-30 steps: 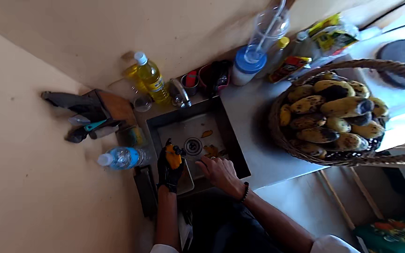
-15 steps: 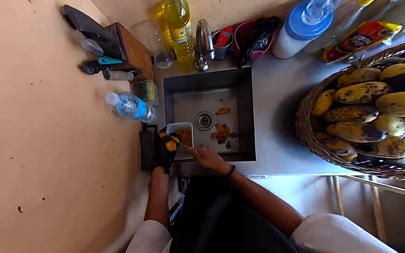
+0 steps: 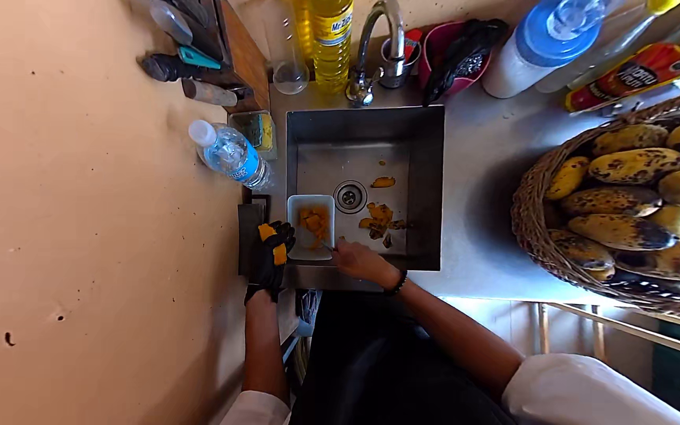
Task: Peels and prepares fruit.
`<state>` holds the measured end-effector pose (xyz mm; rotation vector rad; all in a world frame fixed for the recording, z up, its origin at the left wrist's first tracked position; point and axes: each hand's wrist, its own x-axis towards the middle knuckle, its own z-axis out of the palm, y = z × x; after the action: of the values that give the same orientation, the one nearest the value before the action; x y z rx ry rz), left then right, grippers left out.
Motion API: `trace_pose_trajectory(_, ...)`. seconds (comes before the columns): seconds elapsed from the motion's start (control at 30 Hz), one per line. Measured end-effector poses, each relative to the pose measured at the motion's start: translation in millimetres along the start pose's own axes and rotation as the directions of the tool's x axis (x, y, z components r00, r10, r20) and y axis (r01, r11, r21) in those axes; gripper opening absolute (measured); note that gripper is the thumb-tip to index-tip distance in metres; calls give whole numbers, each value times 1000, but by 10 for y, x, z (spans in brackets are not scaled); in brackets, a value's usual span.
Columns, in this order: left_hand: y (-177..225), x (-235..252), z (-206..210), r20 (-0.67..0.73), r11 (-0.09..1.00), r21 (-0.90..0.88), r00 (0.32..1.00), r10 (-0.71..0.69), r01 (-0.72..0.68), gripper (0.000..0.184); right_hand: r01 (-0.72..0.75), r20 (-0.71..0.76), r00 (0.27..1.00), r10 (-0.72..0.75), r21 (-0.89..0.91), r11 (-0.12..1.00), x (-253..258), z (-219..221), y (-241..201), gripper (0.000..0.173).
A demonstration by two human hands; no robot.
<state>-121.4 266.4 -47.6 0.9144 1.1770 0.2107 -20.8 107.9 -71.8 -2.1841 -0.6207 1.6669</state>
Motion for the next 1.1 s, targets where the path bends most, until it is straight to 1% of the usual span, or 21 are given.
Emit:
trace_pose_trajectory(0.07,-121,105,-163,71,997,-46,995,71,-68,34,-15,-109,994,-11,-235,972,27,-64,-243,28)
trace_pose_trajectory(0.13,-254,201,-341,153,987,-89,978,143,-131,37,-40,-207,977,-45,-387,921,148,-26,-441,17)
trace_pose_trajectory(0.17,-227,197,-347,149,985,-108,977,153,-138,36,-45,-236,969,-68,-445,894,268,17,-501,13)
trace_pose_trajectory(0.2,-193,185,-337,113,984,-107,982,154,-142,34,-50,-254,963,-91,-497,866,430,69,-527,13)
trace_pose_trajectory(0.23,-168,175,-337,76,985,-98,986,150,-142,31,-49,-262,959,-109,-530,846,587,115,-534,13)
trace_pose_trajectory(0.27,-173,188,-372,68,984,-97,986,154,-147,31,-48,-256,960,-114,-552,833,713,141,-548,13)
trace_pose_trajectory(0.33,-203,200,-452,57,987,-54,986,154,-151,31,-55,-210,973,-93,-605,794,871,164,-604,14)
trace_pose_trajectory(0.37,-229,209,-503,76,986,-79,985,155,-149,34,-58,-197,977,-86,-626,778,919,183,-617,13)
trace_pose_trajectory(0.43,-283,217,-576,99,982,-112,982,162,-150,36,-63,-192,978,-82,-647,760,986,229,-605,13)
trace_pose_trajectory(0.53,-324,209,-613,91,975,-163,982,165,-148,35,-79,-190,980,-65,-662,745,1047,261,-579,12)
trace_pose_trajectory(0.67,-353,177,-623,33,981,-150,991,128,-122,33,-77,-157,986,-47,-701,709,1036,252,-598,12)
trace_pose_trajectory(0.77,-385,186,-663,10,986,-114,992,126,-124,33,-66,-143,989,-49,-698,713,1040,241,-600,14)
trace_pose_trajectory(0.9,-374,160,-646,12,985,-121,992,125,-123,29,-75,-159,986,-43,-667,741,1013,213,-594,15)
trace_pose_trajectory(1.03,-404,185,-652,30,985,-119,991,131,-127,36,-100,-182,983,-27,-651,753,876,179,-677,14)
trace_pose_trajectory(1.1,-428,188,-636,40,983,-138,992,123,-117,36,-105,-186,982,-25,-653,750,887,182,-691,14)
